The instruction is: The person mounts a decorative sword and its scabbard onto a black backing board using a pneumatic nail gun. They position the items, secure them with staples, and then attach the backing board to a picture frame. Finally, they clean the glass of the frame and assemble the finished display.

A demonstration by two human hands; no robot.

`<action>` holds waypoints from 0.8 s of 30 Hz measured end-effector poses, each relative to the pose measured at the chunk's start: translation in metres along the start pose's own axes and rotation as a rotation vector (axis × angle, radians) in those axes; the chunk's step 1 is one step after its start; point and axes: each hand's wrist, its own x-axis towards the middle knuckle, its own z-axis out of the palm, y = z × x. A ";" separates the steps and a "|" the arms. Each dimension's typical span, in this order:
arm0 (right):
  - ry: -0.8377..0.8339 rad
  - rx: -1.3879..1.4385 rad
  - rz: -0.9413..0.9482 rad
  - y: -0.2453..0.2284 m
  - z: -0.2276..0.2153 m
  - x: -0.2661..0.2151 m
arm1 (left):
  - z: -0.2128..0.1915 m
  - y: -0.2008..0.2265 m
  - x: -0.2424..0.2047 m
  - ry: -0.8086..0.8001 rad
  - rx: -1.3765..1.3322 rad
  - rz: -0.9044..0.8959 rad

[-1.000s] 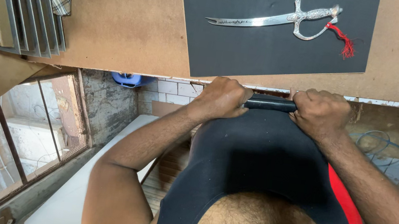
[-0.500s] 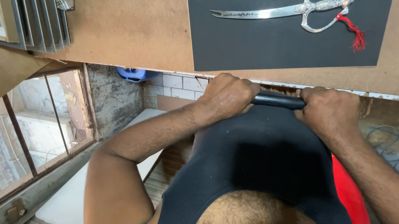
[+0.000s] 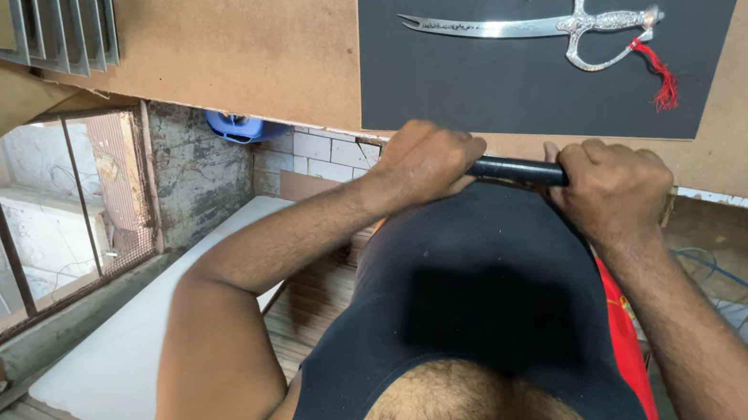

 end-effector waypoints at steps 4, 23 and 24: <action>-0.029 0.190 0.095 0.024 0.047 0.027 | 0.037 -0.047 0.027 0.085 0.120 -0.115; 0.247 0.574 0.410 0.060 0.137 0.001 | 0.083 -0.098 -0.014 0.419 -0.101 -0.337; 0.243 0.548 0.397 0.060 0.137 0.000 | 0.085 -0.098 -0.017 0.432 -0.114 -0.328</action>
